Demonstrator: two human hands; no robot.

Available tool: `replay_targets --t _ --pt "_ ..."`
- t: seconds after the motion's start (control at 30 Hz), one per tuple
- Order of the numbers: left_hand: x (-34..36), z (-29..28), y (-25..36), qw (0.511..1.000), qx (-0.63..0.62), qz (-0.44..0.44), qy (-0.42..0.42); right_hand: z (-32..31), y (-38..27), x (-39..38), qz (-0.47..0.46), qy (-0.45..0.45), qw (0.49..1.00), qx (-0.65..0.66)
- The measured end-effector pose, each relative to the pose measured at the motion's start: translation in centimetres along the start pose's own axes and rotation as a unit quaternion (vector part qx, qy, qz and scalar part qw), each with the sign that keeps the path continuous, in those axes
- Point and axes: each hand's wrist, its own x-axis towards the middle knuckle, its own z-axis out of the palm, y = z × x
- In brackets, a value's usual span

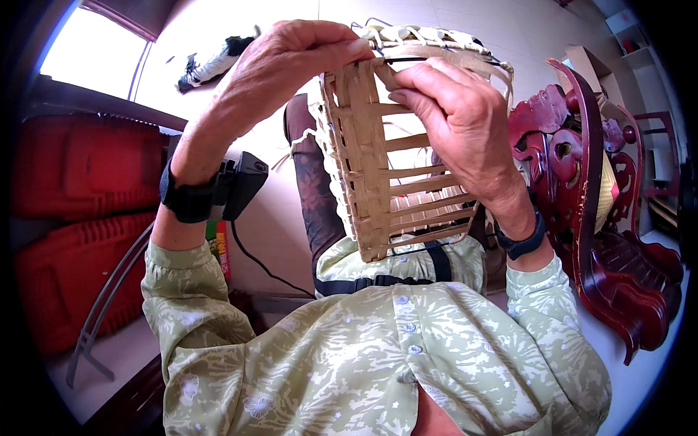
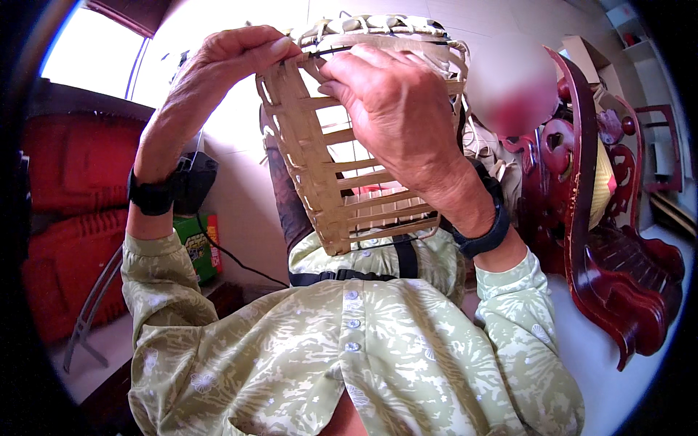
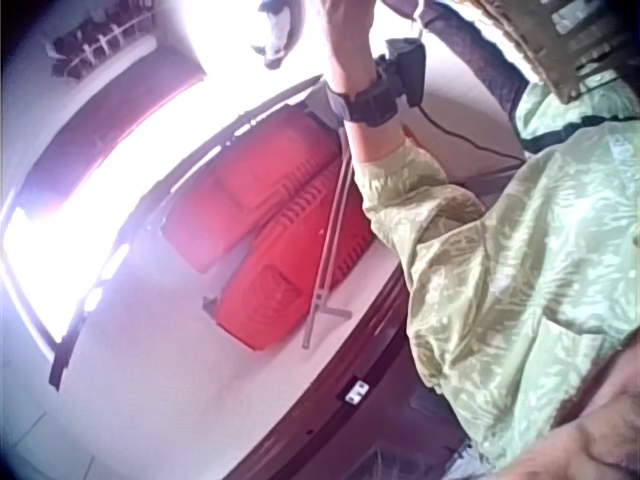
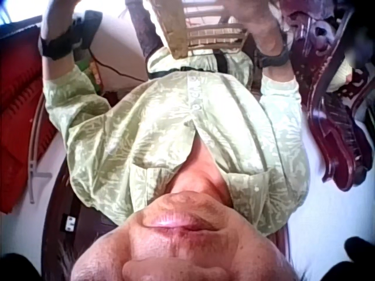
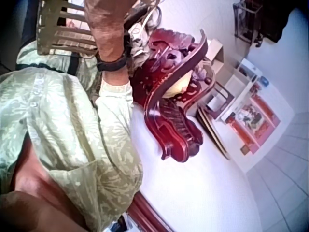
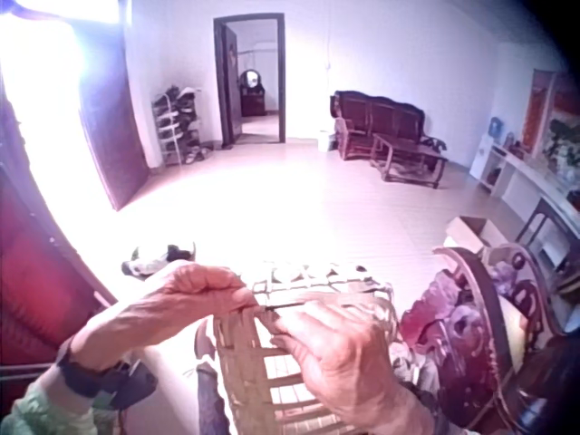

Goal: The person weaves thin wooden strips into a cage-like basket frame by hand.

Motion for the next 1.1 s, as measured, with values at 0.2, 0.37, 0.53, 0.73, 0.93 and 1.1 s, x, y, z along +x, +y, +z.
replay_targets --t 0.2,0.37,0.53,0.73,0.93,1.1 --pt "-0.2 0.2 0.6 1.000 -0.018 0.000 -0.009 -1.0 -1.6 -0.2 0.054 -0.004 0.998 0.042" --pt "-0.2 0.0 0.3 0.999 -0.035 0.011 -0.029 -3.3 -3.0 0.0 0.061 -0.181 0.982 0.007" --pt "-0.3 0.5 0.0 1.000 0.023 0.005 0.001 -4.6 -4.4 -3.4 -0.096 -0.192 0.975 -0.060" --pt "1.0 1.4 -0.8 0.999 -0.004 -0.024 0.026 -11.8 -5.2 -4.0 -0.092 -0.217 0.972 0.022" --pt "2.8 1.4 -1.2 0.997 0.037 -0.064 0.036 -24.1 -4.4 -8.6 -0.012 -0.238 0.951 0.198" --pt "2.4 0.0 -2.8 0.995 0.011 -0.092 0.034 -42.6 -6.0 -19.8 -0.035 -0.183 0.959 0.214"
